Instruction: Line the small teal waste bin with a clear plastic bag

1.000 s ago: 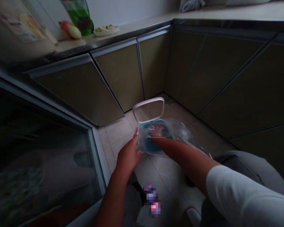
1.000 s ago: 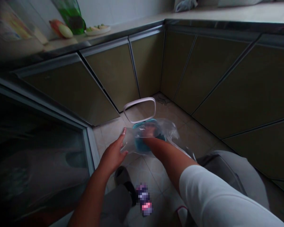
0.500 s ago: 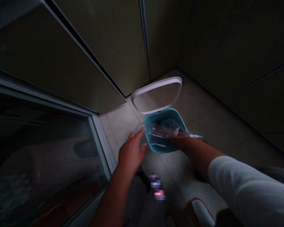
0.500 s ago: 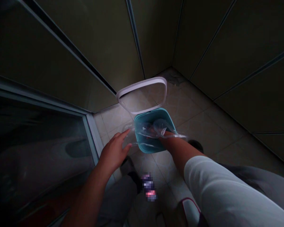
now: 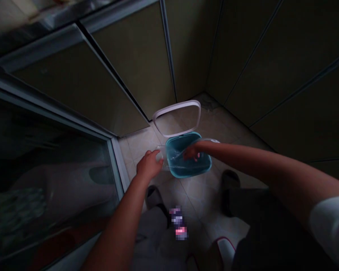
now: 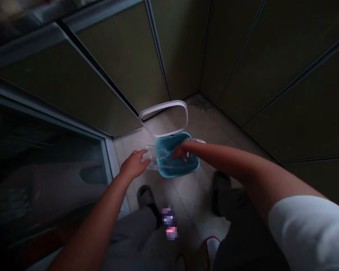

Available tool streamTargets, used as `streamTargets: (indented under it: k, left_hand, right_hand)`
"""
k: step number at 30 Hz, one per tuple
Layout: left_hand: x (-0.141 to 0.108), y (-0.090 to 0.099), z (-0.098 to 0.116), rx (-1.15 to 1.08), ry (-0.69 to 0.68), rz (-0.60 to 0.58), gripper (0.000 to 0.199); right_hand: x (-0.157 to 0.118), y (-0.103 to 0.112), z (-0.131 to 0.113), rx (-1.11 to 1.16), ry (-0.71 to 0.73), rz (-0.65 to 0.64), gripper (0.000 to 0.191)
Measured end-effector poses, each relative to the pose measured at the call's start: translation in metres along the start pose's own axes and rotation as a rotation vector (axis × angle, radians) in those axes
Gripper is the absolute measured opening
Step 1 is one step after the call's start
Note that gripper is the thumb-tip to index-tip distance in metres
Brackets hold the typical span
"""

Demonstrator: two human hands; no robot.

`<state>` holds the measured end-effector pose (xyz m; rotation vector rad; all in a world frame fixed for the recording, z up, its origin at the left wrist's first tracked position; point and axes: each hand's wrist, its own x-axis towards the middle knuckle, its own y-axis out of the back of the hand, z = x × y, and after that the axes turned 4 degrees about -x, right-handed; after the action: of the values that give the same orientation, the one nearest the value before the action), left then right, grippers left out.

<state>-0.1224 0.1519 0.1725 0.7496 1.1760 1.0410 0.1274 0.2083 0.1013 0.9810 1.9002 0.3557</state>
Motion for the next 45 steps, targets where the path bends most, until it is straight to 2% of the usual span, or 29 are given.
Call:
streamTargets:
  k: [2,3,4,6,8,10,11,13,16,18,21,26,31,35,40,43,45]
  left_hand:
    - [0.004,-0.002,-0.013,0.001,0.055,0.036,0.057]
    - [0.006,-0.002,-0.020,0.006,0.094,0.060,0.058]
    - [0.007,-0.001,-0.026,0.014,0.138,0.087,0.057]
    - [0.011,0.000,-0.035,0.053,0.206,0.161,0.051]
    - [0.014,0.000,-0.038,0.122,0.188,0.274,0.045]
    - [0.018,-0.003,-0.035,0.190,0.047,0.366,0.042]
    - [0.021,-0.005,-0.032,0.212,-0.049,0.385,0.043]
    - [0.029,-0.011,-0.024,0.227,-0.212,0.356,0.048]
    - [0.048,-0.019,-0.011,0.229,-0.281,0.249,0.042]
    - [0.061,-0.025,-0.008,0.229,-0.264,0.176,0.031]
    - [0.082,-0.033,-0.011,0.172,-0.216,0.097,0.033]
    - [0.119,-0.049,-0.028,-0.040,-0.060,0.009,0.038]
    - [0.161,-0.066,-0.041,-0.122,-0.052,-0.055,0.038]
    - [0.188,-0.080,-0.043,-0.181,-0.043,-0.078,0.038]
    - [0.195,-0.101,-0.043,-0.187,-0.044,-0.152,0.034]
    - [0.184,-0.110,-0.051,-0.153,-0.044,-0.196,0.023]
    - [0.172,-0.110,-0.058,-0.135,-0.044,-0.186,0.019]
  right_hand:
    - [-0.003,0.026,0.003,-0.003,-0.016,-0.169,0.019]
    - [-0.007,0.039,0.009,0.016,-0.019,-0.206,0.020]
    - [-0.011,0.051,0.017,0.035,-0.016,-0.175,0.024]
    - [-0.023,0.070,0.037,0.020,-0.011,0.019,0.032]
    - [-0.035,0.078,0.056,-0.073,-0.009,0.264,0.035]
    - [-0.044,0.076,0.069,-0.147,0.000,0.410,0.037]
    - [-0.046,0.073,0.074,-0.148,0.001,0.435,0.040]
    - [-0.047,0.066,0.078,-0.093,-0.013,0.413,0.048]
    - [-0.038,0.059,0.079,-0.002,-0.061,0.353,0.050]
    - [-0.027,0.059,0.080,0.012,-0.079,0.343,0.041]
    - [-0.010,0.062,0.082,-0.046,-0.101,0.333,0.027]
    - [0.019,0.065,0.085,-0.229,-0.110,0.341,0.033]
    - [0.047,0.064,0.091,-0.098,-0.181,0.270,0.037]
    - [0.067,0.062,0.098,0.022,-0.209,0.307,0.033]
    - [0.071,0.055,0.103,0.094,-0.248,0.254,0.033]
    - [0.058,0.049,0.103,0.093,-0.324,0.154,0.026]
    - [0.044,0.046,0.102,0.096,-0.357,0.071,0.019]
